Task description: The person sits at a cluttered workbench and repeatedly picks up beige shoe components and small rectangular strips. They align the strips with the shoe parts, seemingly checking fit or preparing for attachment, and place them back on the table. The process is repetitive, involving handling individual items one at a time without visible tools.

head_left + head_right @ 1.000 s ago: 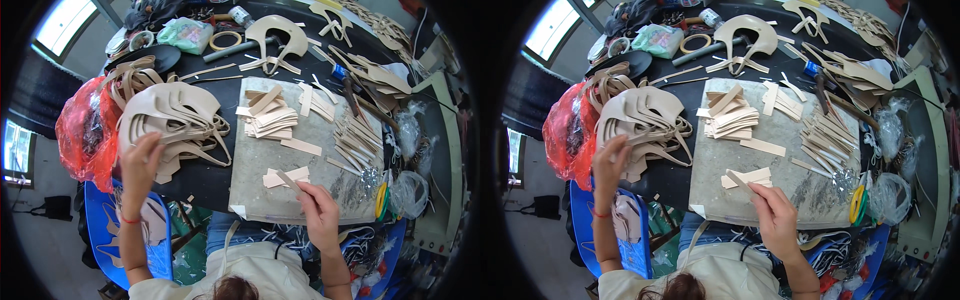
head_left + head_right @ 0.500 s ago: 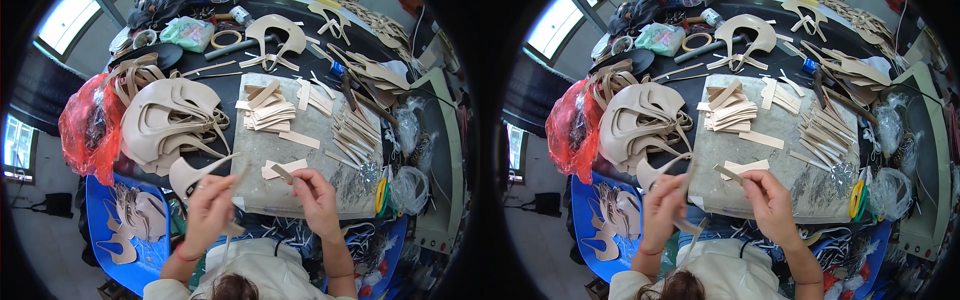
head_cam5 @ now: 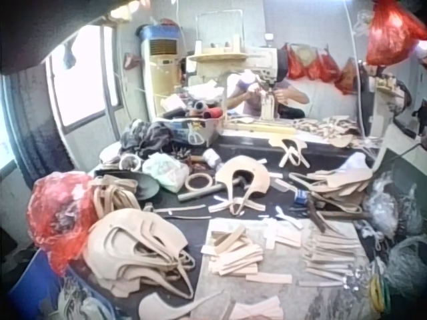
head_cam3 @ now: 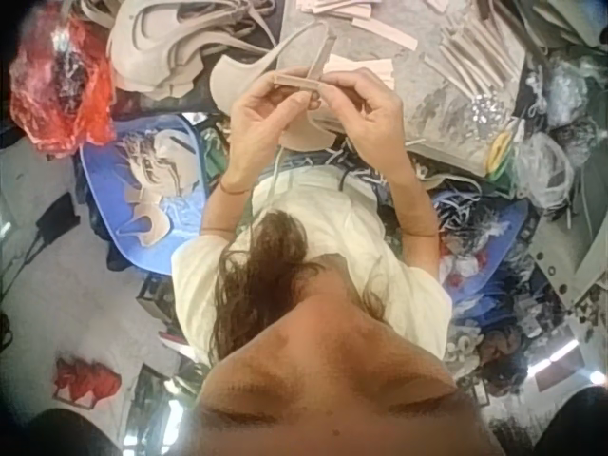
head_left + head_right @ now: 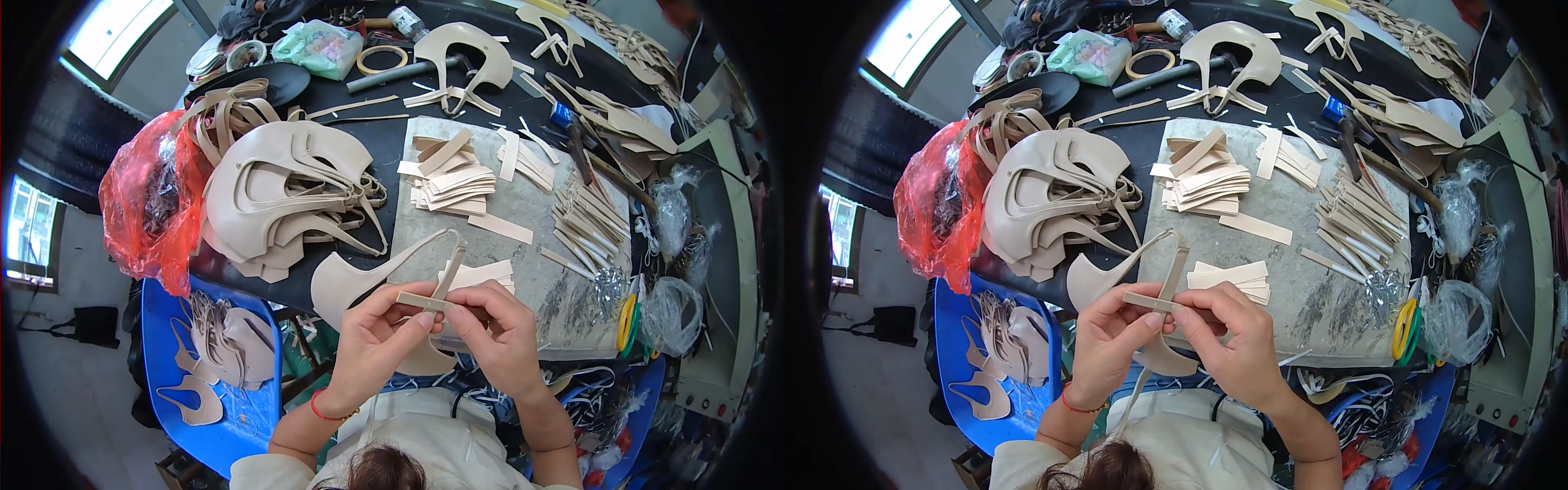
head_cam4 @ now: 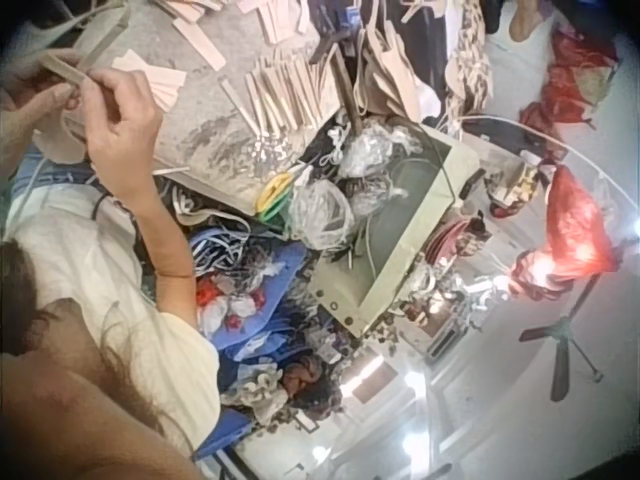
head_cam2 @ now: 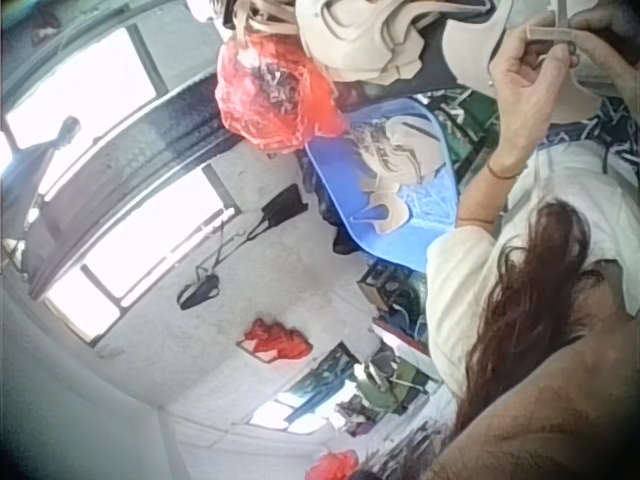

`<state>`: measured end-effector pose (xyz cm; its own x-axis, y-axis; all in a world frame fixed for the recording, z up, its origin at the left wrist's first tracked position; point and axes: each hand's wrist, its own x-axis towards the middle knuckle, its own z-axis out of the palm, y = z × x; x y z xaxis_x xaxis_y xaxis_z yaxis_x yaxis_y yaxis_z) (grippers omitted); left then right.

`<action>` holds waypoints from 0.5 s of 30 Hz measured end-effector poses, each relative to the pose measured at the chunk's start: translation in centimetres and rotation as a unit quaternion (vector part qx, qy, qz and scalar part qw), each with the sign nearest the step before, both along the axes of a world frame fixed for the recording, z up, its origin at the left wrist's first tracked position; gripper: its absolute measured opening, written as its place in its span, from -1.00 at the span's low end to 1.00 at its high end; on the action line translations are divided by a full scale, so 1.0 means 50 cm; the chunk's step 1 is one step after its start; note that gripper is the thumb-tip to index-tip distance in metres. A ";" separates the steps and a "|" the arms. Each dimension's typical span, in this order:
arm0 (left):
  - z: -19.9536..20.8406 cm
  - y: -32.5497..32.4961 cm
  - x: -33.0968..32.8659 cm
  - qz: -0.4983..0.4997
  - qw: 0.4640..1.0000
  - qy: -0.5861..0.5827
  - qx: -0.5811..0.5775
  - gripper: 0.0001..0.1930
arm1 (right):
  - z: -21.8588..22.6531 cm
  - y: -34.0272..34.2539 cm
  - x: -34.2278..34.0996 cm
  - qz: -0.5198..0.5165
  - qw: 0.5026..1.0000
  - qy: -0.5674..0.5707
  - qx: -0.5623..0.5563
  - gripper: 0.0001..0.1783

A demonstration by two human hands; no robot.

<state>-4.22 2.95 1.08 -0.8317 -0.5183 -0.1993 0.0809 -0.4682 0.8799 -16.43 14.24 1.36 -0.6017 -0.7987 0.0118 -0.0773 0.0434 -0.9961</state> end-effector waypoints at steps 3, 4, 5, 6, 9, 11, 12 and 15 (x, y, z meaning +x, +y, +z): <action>0.006 0.002 -0.001 0.003 1.000 -0.007 -0.023 -0.68 | 0.001 -0.002 0.001 0.000 1.000 0.006 0.013 -0.85; 0.007 0.003 -0.001 0.003 0.999 -0.012 -0.035 -0.68 | 0.002 -0.002 0.001 0.000 1.000 0.005 0.017 -0.86; 0.003 0.000 0.003 0.003 0.998 -0.020 -0.054 -0.67 | 0.000 -0.002 0.004 0.001 1.000 -0.011 0.014 -0.87; -0.001 -0.005 0.008 0.003 0.997 -0.028 -0.073 -0.67 | -0.001 -0.004 0.007 0.002 1.000 -0.026 0.010 -0.87; -0.003 -0.006 0.009 0.017 0.999 -0.027 -0.024 -0.64 | -0.005 0.002 0.011 0.015 0.998 -0.052 0.011 -0.89; -0.008 -0.001 0.013 0.024 0.999 -0.032 0.032 -0.63 | -0.009 0.011 0.008 0.028 0.999 -0.028 0.010 -0.89; -0.014 0.000 0.017 0.023 0.997 -0.042 0.053 -0.62 | -0.011 0.018 0.006 0.036 0.999 0.001 0.008 -0.88; -0.021 0.010 0.019 0.018 0.997 -0.072 -0.003 -0.70 | -0.013 0.025 0.009 0.032 0.998 0.044 0.022 -0.86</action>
